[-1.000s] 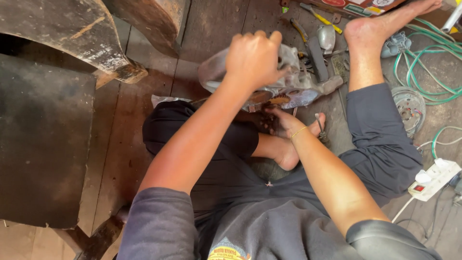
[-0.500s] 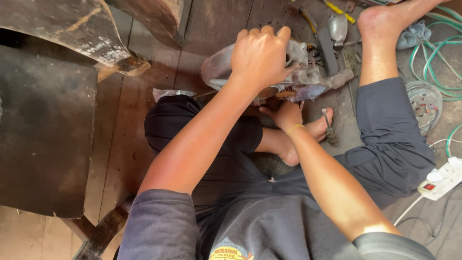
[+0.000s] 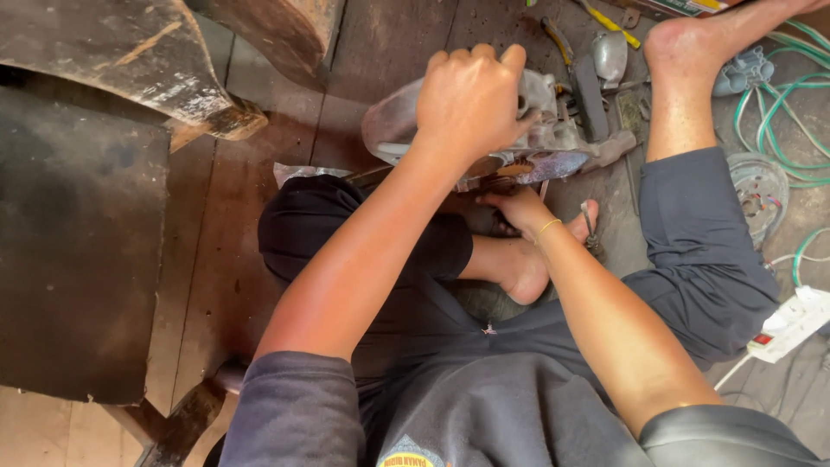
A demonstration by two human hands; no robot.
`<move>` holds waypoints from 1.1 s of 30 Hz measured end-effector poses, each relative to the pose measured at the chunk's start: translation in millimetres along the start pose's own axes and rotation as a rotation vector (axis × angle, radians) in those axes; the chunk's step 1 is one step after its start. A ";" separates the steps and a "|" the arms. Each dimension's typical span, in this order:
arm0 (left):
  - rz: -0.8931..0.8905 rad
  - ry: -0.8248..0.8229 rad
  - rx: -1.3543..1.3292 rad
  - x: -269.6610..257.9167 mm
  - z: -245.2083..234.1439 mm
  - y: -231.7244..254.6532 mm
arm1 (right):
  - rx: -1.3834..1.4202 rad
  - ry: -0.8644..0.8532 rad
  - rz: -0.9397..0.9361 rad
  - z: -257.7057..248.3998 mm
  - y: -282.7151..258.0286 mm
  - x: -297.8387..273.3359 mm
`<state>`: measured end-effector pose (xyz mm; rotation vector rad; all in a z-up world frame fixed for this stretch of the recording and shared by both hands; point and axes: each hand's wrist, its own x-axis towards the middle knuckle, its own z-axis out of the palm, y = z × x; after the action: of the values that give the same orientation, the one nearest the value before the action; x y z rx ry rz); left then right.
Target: The person sits on the floor and works on a disassembled engine casing. They use a screwdriver to manipulate internal gears and components, then use a hammer to tap parts into place. The person also handles a clutch assembly, aligning it with the engine casing.
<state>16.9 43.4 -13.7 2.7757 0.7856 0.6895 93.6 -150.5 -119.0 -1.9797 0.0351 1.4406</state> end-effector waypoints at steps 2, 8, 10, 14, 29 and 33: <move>0.001 0.004 0.028 5.2 2.1 -7.8 | -0.577 0.110 0.016 1.6 -33.4 -32.9; -0.019 -0.054 0.001 18.6 8.7 -25.4 | -0.630 0.677 -0.751 -33.0 30.6 9.1; -0.047 -0.090 -0.022 22.3 7.5 -30.6 | -0.626 0.683 -0.826 -30.4 23.5 8.6; -0.065 -0.103 -0.008 26.4 9.1 -36.8 | -0.504 0.645 -0.614 -24.6 9.2 13.3; -0.078 -0.119 -0.003 22.9 5.2 -41.5 | -0.773 0.473 -0.701 -10.9 2.8 -31.2; -0.045 -0.083 0.013 17.4 7.0 -36.8 | -0.910 0.365 -0.335 2.5 9.4 -9.3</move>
<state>16.8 83.4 -23.7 2.7688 0.8362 0.5597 84.3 -159.8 -116.1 -2.7615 -0.8877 0.9119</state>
